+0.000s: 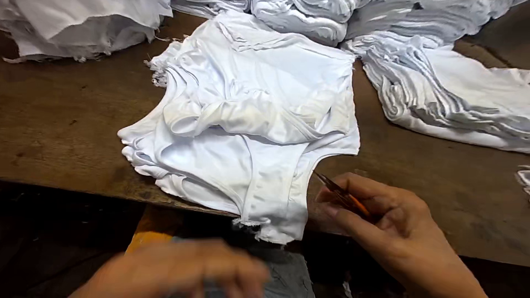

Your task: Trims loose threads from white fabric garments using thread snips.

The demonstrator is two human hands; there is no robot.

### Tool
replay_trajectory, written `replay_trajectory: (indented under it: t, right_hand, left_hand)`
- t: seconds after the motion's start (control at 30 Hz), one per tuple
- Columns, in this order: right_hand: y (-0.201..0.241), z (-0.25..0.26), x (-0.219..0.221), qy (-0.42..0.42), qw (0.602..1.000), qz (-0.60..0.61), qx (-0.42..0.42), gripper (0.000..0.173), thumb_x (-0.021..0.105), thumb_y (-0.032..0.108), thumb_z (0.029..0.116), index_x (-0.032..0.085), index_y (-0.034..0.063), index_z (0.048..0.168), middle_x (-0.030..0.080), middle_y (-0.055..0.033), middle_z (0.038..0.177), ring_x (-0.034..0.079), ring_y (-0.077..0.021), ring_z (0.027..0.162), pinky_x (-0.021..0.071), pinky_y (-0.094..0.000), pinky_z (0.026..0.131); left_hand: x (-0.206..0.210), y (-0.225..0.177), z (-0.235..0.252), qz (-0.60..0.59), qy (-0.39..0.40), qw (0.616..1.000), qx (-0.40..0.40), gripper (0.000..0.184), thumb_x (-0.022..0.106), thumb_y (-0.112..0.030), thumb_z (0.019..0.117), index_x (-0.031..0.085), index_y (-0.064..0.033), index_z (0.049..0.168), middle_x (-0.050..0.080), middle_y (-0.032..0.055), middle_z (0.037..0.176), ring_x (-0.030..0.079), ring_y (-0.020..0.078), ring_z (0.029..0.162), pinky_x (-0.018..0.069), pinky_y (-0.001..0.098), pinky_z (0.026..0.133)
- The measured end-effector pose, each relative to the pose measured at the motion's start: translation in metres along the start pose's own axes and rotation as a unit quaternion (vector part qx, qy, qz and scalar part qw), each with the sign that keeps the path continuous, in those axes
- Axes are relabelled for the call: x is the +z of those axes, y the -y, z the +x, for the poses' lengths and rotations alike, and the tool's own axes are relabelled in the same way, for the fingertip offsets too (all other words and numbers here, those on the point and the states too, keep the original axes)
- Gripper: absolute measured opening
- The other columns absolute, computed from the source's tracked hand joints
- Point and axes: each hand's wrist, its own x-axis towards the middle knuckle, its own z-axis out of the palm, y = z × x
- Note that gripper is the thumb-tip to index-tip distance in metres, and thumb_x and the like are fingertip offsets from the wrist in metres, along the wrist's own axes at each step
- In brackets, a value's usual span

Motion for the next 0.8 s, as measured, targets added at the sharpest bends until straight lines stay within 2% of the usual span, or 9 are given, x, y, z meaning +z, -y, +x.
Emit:
replay_trajectory:
  t: [0.07,0.13,0.2,0.27,0.37,0.43,0.57,0.67,0.8]
  right_hand:
    - [-0.003,-0.012,0.008,-0.013,1.000,0.004,0.020,0.012,0.069,0.023,0.0915,0.069,0.0211,0.103,0.062,0.0076,0.074,0.052,-0.0034,0.053,0.0434,-0.0190,0.045]
    - [-0.011,-0.025,0.024,-0.015,0.999,0.012,0.025,0.023,0.075,0.020,0.0908,0.068,0.0152,0.112,0.060,0.0050,0.072,0.050,-0.0042,0.054,0.0424,-0.0209,0.046]
    - [-0.022,-0.032,0.045,-0.033,0.999,-0.034,0.024,0.043,0.080,0.026,0.0860,0.065,0.0165,0.125,0.058,0.0068,0.073,0.048,-0.0034,0.055,0.0421,-0.0226,0.048]
    - [-0.025,-0.030,0.066,-0.074,0.994,-0.045,0.062,0.050,0.083,0.038,0.0819,0.066,0.0170,0.124,0.054,0.0089,0.066,0.045,-0.0037,0.051,0.0407,-0.0242,0.046]
    - [-0.020,-0.017,0.084,-0.093,0.991,0.056,0.082,0.022,0.079,0.029,0.0881,0.073,0.0160,0.104,0.057,0.0048,0.062,0.048,-0.0069,0.048,0.0401,-0.0229,0.043]
    - [-0.016,-0.011,0.079,-0.070,0.985,0.140,0.068,0.008,0.069,0.019,0.0943,0.072,0.0138,0.090,0.059,0.0007,0.062,0.049,-0.0081,0.048,0.0394,-0.0227,0.042]
    - [-0.012,-0.023,0.039,-0.010,0.949,0.307,0.074,0.012,0.062,0.013,0.0963,0.070,0.0100,0.089,0.049,0.0039,0.062,0.039,-0.0005,0.049,0.0330,-0.0182,0.044]
    - [-0.011,-0.041,0.027,0.060,0.955,0.275,0.094,0.022,0.052,0.020,0.1061,0.069,0.0079,0.097,0.053,0.0065,0.069,0.041,0.0003,0.054,0.0352,-0.0186,0.047]
    - [-0.019,-0.070,0.068,0.103,0.957,0.237,0.128,0.051,0.031,0.032,0.1137,0.070,-0.0018,0.118,0.057,0.0013,0.072,0.044,-0.0040,0.056,0.0382,-0.0227,0.050]
  left_hand:
    - [0.002,0.048,0.022,0.119,-0.163,0.979,-0.008,0.035,0.062,-0.039,0.1017,0.068,-0.0132,0.125,0.073,-0.0004,0.107,0.071,0.0112,0.081,0.0617,0.0279,0.063]
    - [0.010,0.074,0.038,0.237,-0.264,0.935,-0.031,0.040,0.070,-0.046,0.0936,0.070,-0.0163,0.119,0.067,-0.0091,0.092,0.062,0.0038,0.068,0.0544,0.0210,0.053]
    - [0.017,0.086,0.046,0.288,-0.281,0.915,-0.041,0.047,0.077,-0.057,0.0841,0.072,-0.0195,0.112,0.062,-0.0133,0.083,0.055,-0.0002,0.061,0.0477,0.0175,0.049]
    - [0.025,0.091,0.055,0.339,-0.277,0.899,-0.029,0.044,0.077,-0.060,0.0822,0.072,-0.0216,0.103,0.058,-0.0157,0.074,0.049,-0.0027,0.057,0.0438,0.0171,0.048]
    - [0.030,0.096,0.066,0.389,-0.257,0.885,-0.006,0.025,0.071,-0.044,0.0915,0.071,-0.0191,0.093,0.055,-0.0133,0.069,0.047,-0.0007,0.055,0.0430,0.0202,0.049]
    - [0.027,0.093,0.067,0.340,-0.242,0.909,0.002,0.017,0.068,-0.033,0.0957,0.071,-0.0187,0.087,0.057,-0.0118,0.070,0.050,0.0000,0.056,0.0445,0.0192,0.049]
    - [0.021,0.080,0.049,0.195,-0.217,0.956,-0.023,0.020,0.071,-0.034,0.0960,0.073,-0.0189,0.084,0.062,-0.0104,0.066,0.054,0.0012,0.053,0.0456,0.0176,0.045]
    - [0.020,0.088,0.033,0.138,-0.218,0.964,-0.063,0.022,0.070,-0.035,0.0966,0.075,-0.0172,0.084,0.066,-0.0073,0.068,0.058,0.0032,0.055,0.0487,0.0182,0.048]
    - [0.026,0.097,0.024,0.012,-0.230,0.967,-0.108,0.018,0.074,-0.030,0.0945,0.078,-0.0122,0.091,0.068,-0.0002,0.068,0.057,0.0067,0.051,0.0467,0.0189,0.045]
